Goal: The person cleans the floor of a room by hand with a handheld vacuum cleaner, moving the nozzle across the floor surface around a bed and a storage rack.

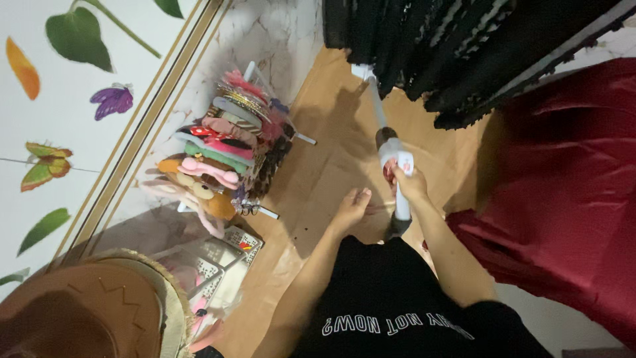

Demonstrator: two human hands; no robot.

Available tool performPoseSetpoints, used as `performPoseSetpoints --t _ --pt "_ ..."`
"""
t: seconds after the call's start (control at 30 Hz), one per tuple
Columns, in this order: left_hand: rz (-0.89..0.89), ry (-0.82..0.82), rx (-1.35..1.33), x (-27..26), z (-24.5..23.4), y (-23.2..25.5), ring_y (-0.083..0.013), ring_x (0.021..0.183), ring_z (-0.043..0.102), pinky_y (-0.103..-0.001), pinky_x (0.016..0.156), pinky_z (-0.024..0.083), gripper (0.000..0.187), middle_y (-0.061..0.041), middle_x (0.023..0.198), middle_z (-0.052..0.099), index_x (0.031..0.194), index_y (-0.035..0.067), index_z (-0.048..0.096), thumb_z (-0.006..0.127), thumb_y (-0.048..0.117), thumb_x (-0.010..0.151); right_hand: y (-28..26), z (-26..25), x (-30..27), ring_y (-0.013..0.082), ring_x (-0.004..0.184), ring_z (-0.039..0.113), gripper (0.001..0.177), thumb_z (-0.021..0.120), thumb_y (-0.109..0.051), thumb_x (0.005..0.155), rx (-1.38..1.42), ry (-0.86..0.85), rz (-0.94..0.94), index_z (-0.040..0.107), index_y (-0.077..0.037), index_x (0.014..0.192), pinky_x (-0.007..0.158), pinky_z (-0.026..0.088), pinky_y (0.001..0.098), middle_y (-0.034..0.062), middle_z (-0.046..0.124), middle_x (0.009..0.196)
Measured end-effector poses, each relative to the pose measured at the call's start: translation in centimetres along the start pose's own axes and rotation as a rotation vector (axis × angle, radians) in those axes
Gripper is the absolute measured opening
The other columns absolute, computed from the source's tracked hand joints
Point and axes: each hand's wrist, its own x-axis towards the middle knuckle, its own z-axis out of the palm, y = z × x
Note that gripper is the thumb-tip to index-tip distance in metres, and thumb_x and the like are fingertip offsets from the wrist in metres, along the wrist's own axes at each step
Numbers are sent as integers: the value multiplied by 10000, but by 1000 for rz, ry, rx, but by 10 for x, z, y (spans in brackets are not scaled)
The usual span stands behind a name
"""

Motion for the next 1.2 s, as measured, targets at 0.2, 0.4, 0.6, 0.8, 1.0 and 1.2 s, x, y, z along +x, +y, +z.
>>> performPoseSetpoints --t 0.2,0.4,0.6,0.8,1.0,1.2 --pt "-25 54 48 -11 3 0 -303 959 728 -394 784 596 541 -209 1157 684 1327 -54 532 567 385 1013 -5 12 22 152 492 619 252 729 -301 903 24 132 20 604 -86 862 433 525 346 39 645 658" --pt "-65 4 120 -1 14 -5 -269 996 721 -404 798 625 568 -218 1177 695 1325 -60 565 557 420 1023 -7 -10 -64 155 517 612 305 704 -324 978 32 4 73 671 -25 931 470 495 328 55 625 660" --pt "-224 -70 206 15 25 -14 -310 951 746 -409 738 570 647 -206 1171 714 1422 39 502 497 522 993 -22 -60 -143 161 567 595 207 677 -263 957 307 -243 314 646 -65 1012 508 533 336 41 603 736" --pt "-221 -17 229 4 24 -5 -328 1017 730 -420 799 586 635 -225 1214 695 1451 62 453 524 496 994 0 -50 -107 144 634 639 228 659 -244 951 426 -261 169 655 -61 1087 545 536 302 35 648 810" --pt "211 94 389 -11 5 -39 -282 1190 697 -421 975 545 572 -190 1312 719 1389 -54 597 588 463 1143 38 -39 1 124 584 589 183 694 -225 975 478 -209 21 632 -84 1074 513 493 287 18 626 783" --pt "-166 163 170 -51 64 -35 -271 912 734 -403 741 601 576 -186 1123 707 1344 24 502 580 467 983 67 -83 16 130 516 572 177 711 -218 958 420 -130 1 588 -102 1009 460 494 302 14 605 714"
